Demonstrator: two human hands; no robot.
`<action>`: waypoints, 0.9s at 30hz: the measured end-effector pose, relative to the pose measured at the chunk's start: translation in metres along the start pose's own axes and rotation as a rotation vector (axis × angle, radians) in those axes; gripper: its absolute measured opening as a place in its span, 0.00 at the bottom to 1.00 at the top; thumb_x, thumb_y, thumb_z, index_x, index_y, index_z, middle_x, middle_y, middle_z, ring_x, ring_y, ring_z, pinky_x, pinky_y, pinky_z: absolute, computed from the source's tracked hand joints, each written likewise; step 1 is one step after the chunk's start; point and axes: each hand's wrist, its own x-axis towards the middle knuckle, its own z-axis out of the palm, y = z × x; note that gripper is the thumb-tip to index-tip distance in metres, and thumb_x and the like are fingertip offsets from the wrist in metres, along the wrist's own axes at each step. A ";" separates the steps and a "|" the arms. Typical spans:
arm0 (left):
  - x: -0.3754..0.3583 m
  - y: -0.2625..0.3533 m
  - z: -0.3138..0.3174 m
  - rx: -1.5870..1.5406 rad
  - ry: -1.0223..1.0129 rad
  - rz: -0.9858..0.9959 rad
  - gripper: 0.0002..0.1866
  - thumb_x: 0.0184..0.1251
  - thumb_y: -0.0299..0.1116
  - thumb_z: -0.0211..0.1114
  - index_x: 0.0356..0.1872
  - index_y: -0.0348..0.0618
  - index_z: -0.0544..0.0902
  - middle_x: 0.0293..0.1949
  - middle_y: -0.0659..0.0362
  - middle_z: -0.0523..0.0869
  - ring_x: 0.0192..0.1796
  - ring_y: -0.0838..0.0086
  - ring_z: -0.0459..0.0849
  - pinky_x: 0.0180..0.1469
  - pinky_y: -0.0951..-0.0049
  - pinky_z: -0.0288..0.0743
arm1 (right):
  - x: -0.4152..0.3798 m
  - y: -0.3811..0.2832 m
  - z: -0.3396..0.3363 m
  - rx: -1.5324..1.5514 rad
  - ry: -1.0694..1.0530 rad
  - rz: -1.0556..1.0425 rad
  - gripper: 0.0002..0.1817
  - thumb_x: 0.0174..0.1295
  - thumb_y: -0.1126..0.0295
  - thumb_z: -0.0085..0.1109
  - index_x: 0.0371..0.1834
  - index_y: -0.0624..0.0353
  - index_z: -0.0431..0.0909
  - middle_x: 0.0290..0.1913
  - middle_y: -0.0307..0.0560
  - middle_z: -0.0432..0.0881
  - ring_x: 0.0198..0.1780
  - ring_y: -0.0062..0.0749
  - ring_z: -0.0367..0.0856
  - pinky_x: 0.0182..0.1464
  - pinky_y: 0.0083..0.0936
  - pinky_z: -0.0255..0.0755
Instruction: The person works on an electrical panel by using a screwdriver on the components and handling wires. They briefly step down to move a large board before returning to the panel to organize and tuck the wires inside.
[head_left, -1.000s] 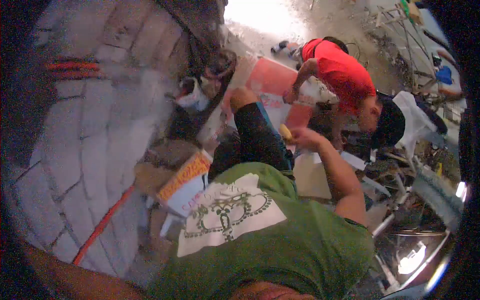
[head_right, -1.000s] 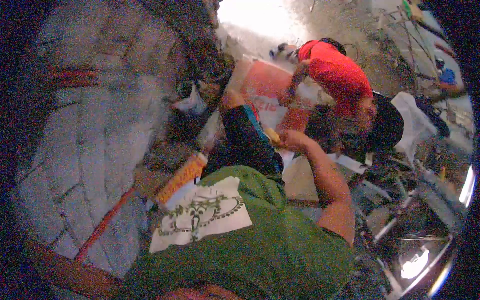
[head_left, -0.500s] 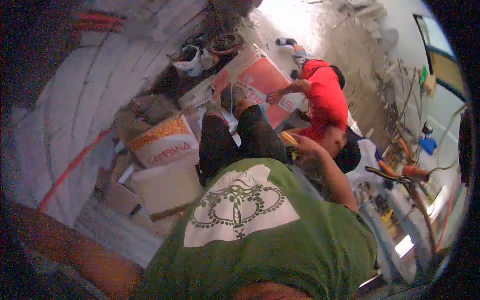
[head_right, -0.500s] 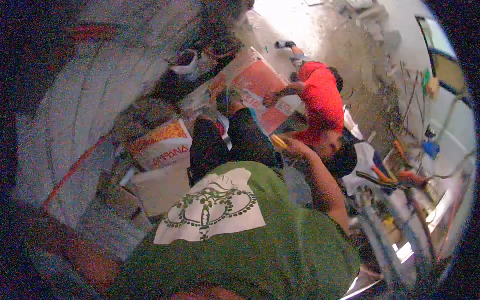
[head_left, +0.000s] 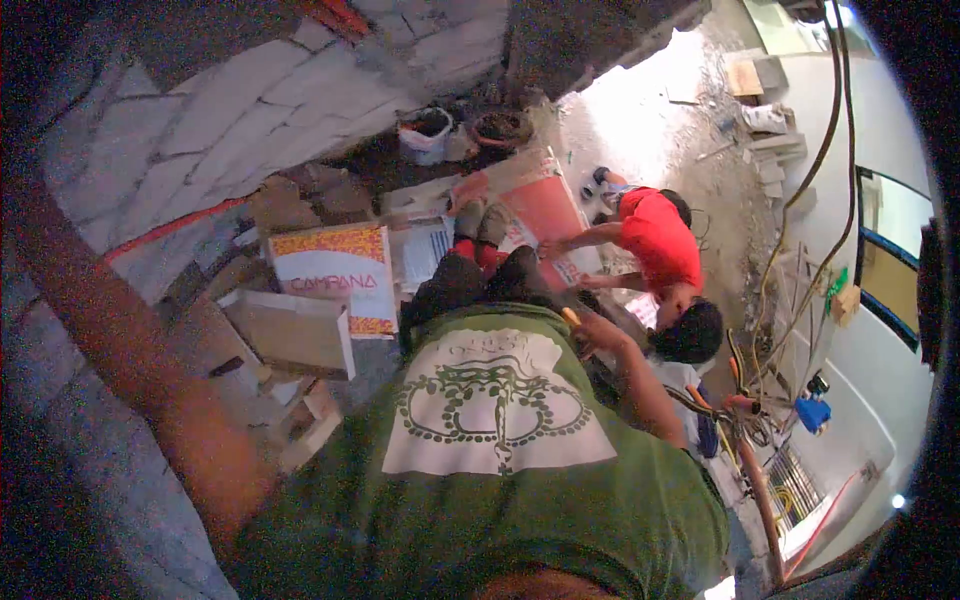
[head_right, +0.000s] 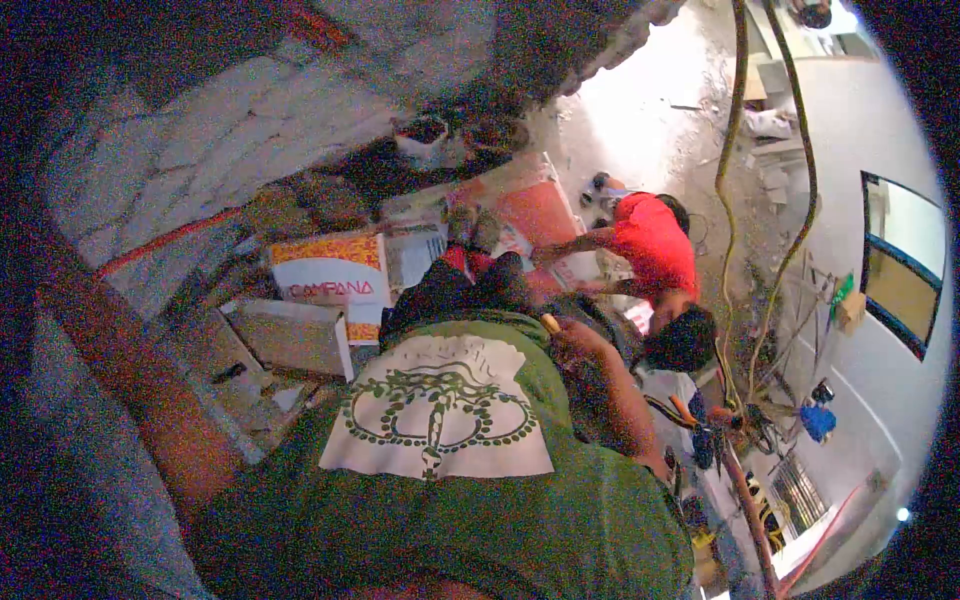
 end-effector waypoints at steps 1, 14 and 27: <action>0.001 0.009 0.003 -0.759 0.096 -0.530 0.14 0.65 0.38 0.56 0.43 0.40 0.82 0.29 0.52 0.81 0.28 0.58 0.79 0.31 0.52 0.77 | 0.006 -0.007 -0.002 0.062 0.041 0.122 0.22 0.62 0.68 0.57 0.59 0.57 0.69 0.38 0.44 0.78 0.33 0.31 0.77 0.30 0.29 0.75; -0.018 0.019 -0.013 -0.963 0.286 -0.805 0.35 0.65 0.55 0.59 0.65 0.41 0.70 0.47 0.47 0.83 0.40 0.57 0.81 0.40 0.53 0.75 | 0.003 -0.025 0.002 0.552 0.101 0.013 0.21 0.68 0.64 0.54 0.63 0.54 0.72 0.58 0.48 0.79 0.56 0.35 0.75 0.57 0.35 0.70; -0.014 0.046 0.002 -1.680 0.250 -0.733 0.15 0.70 0.38 0.60 0.52 0.44 0.79 0.28 0.64 0.79 0.20 0.81 0.70 0.24 0.76 0.64 | -0.097 -0.176 0.052 0.406 0.260 -0.316 0.29 0.61 0.74 0.59 0.67 0.57 0.67 0.61 0.46 0.75 0.56 0.30 0.75 0.61 0.27 0.66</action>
